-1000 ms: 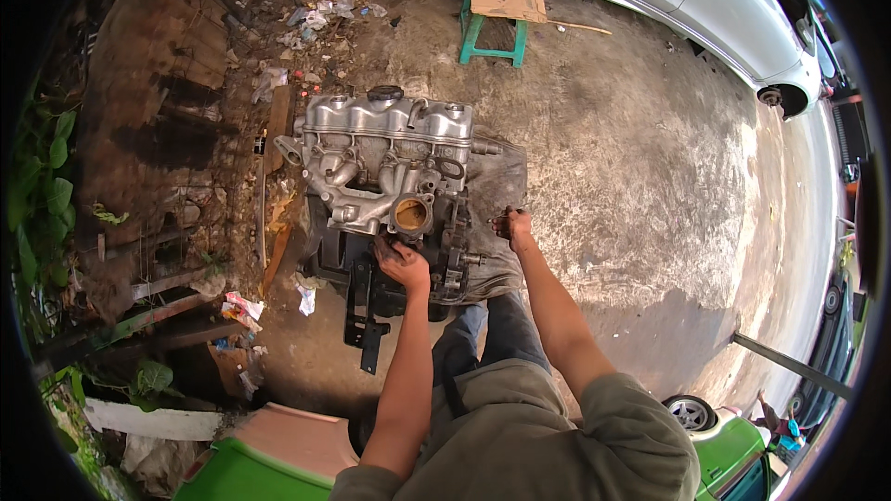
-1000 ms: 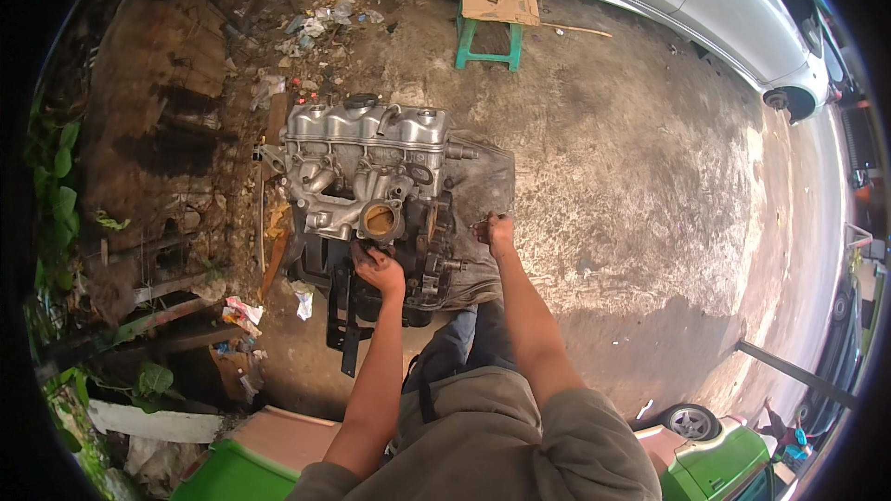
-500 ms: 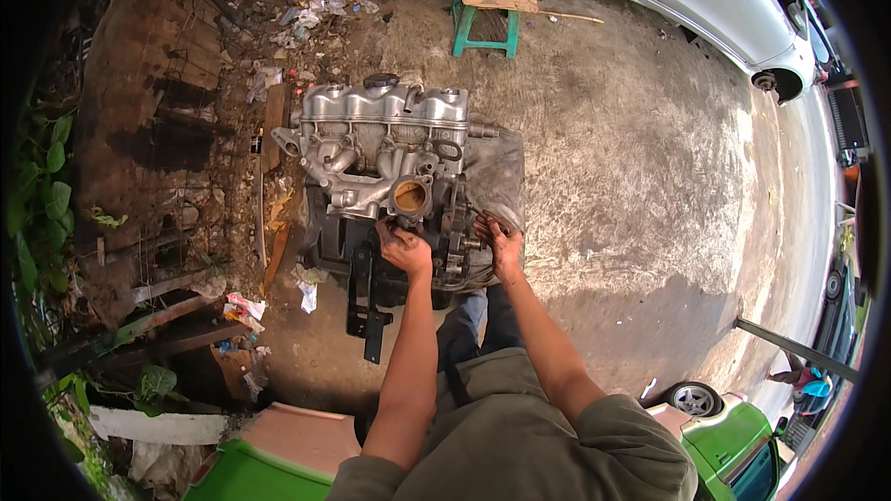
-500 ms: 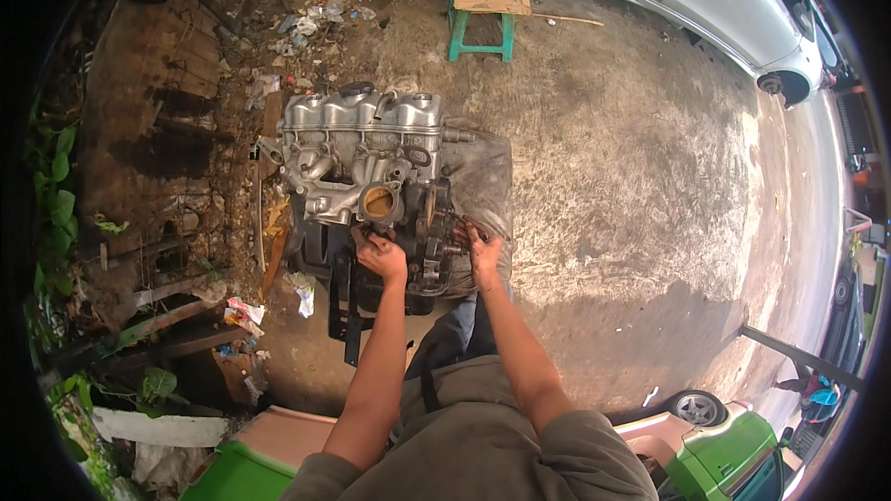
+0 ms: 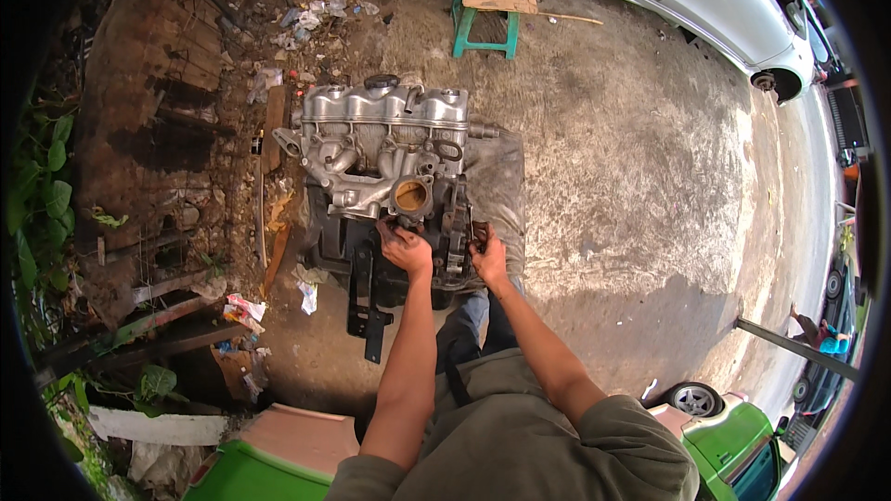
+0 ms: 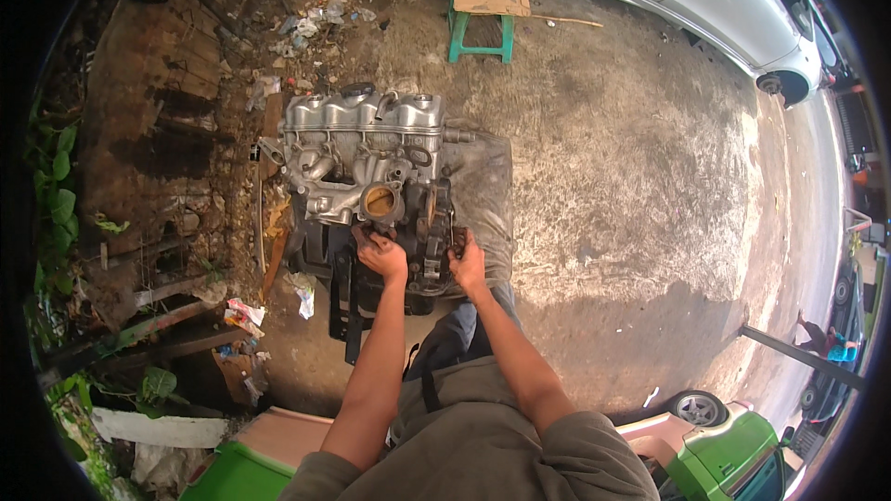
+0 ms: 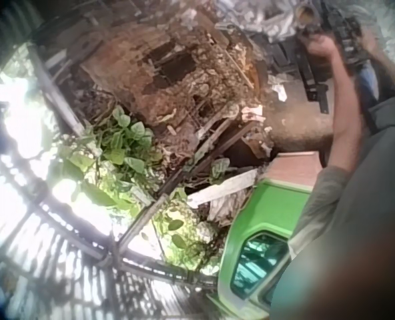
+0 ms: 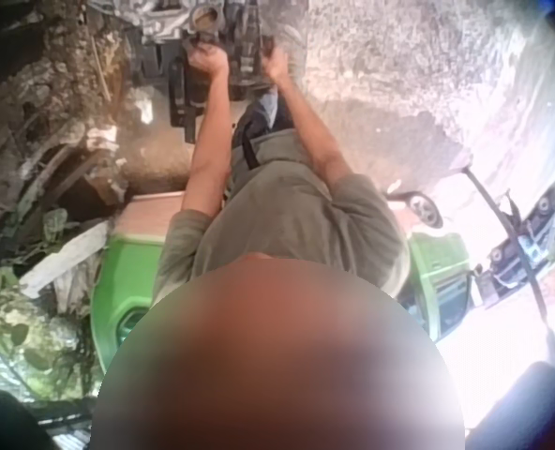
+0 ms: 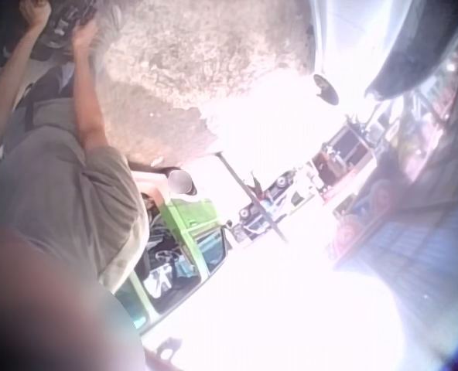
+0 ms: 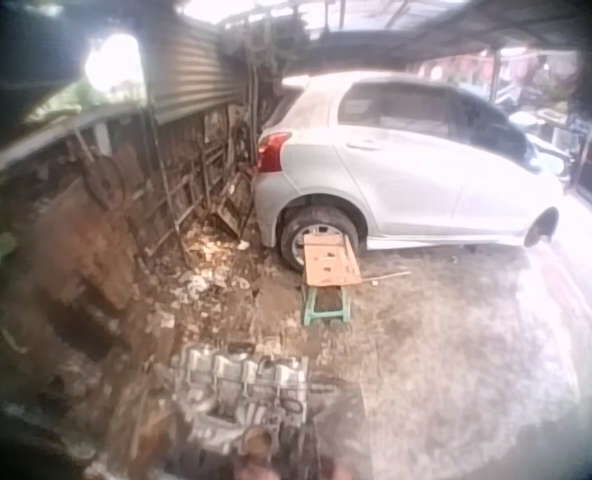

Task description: The person works on a car engine placed on a stand, using a wrench to tighten bolts on the engine block. They repeatedly adjust and secure components on the side of the engine while standing in an outdoor workshop area.

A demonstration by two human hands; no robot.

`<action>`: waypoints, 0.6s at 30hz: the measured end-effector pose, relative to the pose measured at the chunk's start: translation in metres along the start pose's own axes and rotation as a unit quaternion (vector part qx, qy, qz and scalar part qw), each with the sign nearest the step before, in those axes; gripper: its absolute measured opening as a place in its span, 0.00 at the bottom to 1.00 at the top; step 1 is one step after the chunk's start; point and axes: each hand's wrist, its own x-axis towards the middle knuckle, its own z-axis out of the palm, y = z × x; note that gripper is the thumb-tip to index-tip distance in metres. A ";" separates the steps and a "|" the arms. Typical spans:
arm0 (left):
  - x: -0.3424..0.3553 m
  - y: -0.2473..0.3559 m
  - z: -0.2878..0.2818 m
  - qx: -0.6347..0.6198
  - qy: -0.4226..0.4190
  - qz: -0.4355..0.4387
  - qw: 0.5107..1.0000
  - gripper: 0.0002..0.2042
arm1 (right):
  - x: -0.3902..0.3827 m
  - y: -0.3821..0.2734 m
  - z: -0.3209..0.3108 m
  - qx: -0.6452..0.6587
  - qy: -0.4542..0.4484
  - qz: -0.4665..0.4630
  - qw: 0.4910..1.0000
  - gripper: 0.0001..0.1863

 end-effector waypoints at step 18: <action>-0.002 -0.012 0.004 0.019 -0.051 -0.065 0.996 0.25 | -0.007 -0.035 0.000 -0.189 0.014 0.023 0.982 0.25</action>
